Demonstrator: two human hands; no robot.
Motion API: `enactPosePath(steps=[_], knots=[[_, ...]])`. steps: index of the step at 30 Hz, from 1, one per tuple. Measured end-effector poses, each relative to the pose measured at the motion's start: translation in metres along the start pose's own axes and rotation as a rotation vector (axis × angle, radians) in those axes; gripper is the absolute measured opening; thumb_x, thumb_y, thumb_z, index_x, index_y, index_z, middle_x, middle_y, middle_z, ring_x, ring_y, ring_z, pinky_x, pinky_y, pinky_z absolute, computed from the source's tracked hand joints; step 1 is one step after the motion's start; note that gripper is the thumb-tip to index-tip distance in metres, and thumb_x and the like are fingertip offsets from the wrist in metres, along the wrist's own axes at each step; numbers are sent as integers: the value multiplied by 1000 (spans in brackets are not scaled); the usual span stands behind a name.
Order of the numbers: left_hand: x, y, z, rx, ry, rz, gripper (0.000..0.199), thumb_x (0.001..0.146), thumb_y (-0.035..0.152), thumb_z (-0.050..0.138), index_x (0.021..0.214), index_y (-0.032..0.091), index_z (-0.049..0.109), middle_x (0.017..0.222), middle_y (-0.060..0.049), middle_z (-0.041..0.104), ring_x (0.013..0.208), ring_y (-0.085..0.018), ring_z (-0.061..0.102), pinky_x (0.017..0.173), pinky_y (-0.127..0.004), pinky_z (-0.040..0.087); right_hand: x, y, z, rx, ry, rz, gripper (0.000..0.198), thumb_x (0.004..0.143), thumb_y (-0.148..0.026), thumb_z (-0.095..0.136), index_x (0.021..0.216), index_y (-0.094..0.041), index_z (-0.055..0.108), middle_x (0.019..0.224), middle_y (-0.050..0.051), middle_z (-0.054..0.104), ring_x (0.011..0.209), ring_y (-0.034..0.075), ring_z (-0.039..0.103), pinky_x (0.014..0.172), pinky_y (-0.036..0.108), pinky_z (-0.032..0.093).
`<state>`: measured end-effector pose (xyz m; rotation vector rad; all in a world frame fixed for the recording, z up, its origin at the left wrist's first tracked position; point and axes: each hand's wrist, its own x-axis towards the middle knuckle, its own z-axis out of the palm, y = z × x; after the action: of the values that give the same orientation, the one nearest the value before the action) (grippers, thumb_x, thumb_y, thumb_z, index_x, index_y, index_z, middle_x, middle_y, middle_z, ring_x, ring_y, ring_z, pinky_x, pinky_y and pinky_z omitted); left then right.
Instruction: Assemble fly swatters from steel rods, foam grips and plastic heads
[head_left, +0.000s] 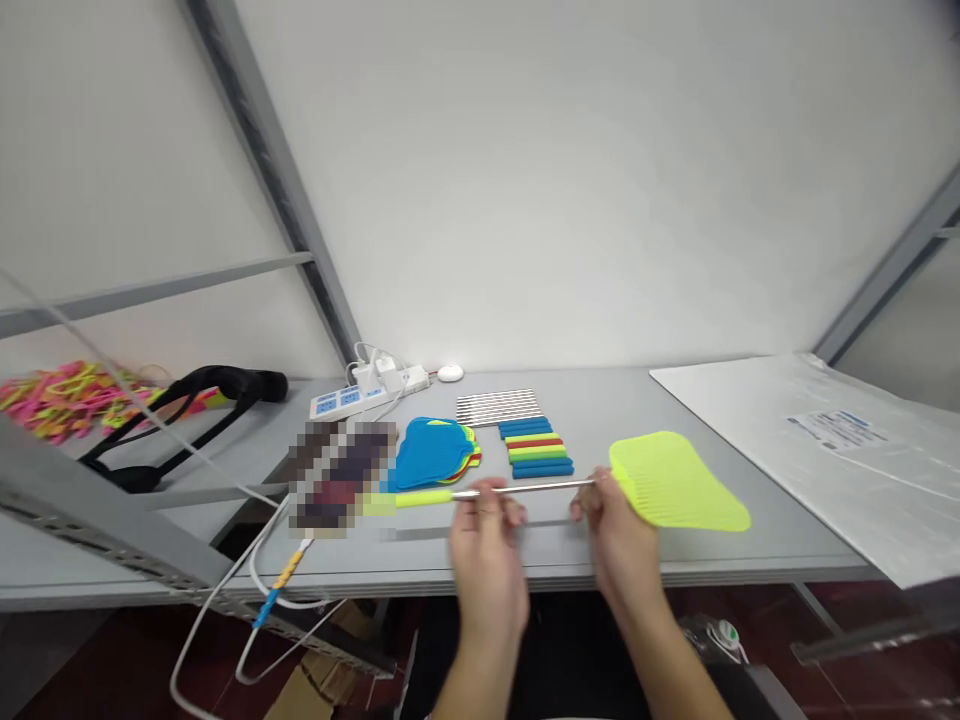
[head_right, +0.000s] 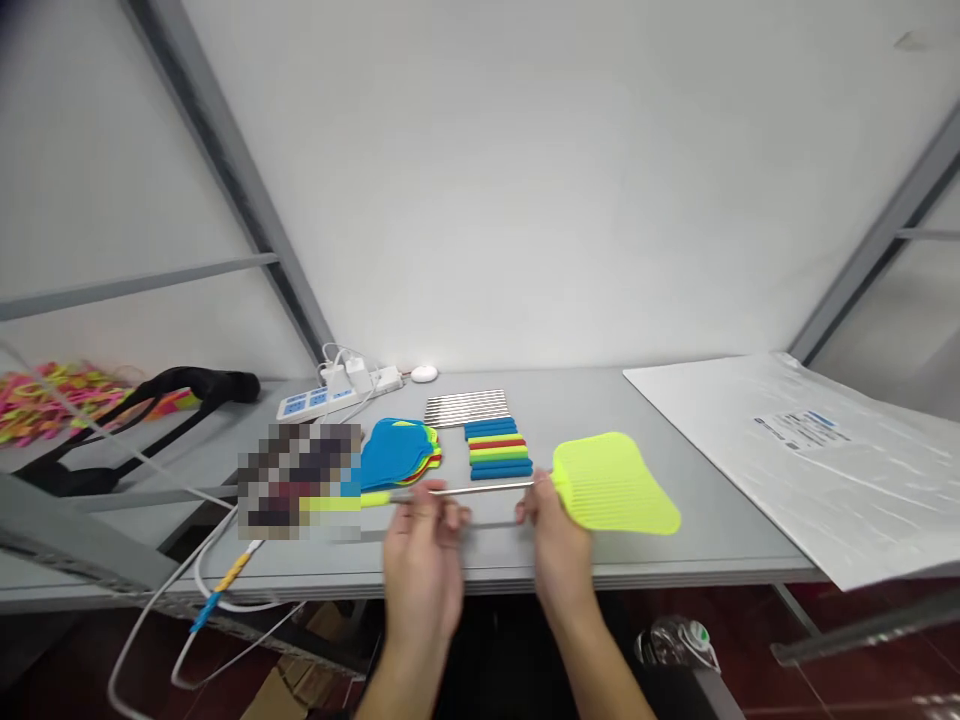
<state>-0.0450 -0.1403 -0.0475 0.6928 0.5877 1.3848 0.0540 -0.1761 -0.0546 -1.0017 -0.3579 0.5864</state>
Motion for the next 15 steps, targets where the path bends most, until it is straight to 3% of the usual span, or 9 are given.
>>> enactPosePath(steps=[2,8,11,15], knots=[[6,9,-6,52,4,27,30,83,44,72,89,15,66,77,0,56,63,-8,48,65,-23,47,9,-9,-13,73,-39,-6,34,77,-36,73,60,-22,46,53,-8,36,51,10,37,53,26,37],[-12,3,-6,127,-66,-87,29,89,47,62,91,18,63,69,3,49,63,-8,47,67,-25,45,10,-29,-30,171,67,-73,37,80,-29,67,55,-21,41,51,-9,31,48,8,29,51,25,36],[-22,-8,2,92,-73,-102,28,91,46,60,92,18,61,65,5,43,60,-8,44,65,-23,43,1,-25,-28,148,39,-104,38,84,-33,65,55,-20,43,50,-8,32,48,8,34,53,25,37],[-26,-15,9,78,-114,-90,27,92,46,60,90,19,58,63,5,44,59,-8,44,62,-23,41,-11,-6,-19,57,-107,-8,38,86,-39,66,58,-20,49,52,-7,38,52,10,45,52,25,37]])
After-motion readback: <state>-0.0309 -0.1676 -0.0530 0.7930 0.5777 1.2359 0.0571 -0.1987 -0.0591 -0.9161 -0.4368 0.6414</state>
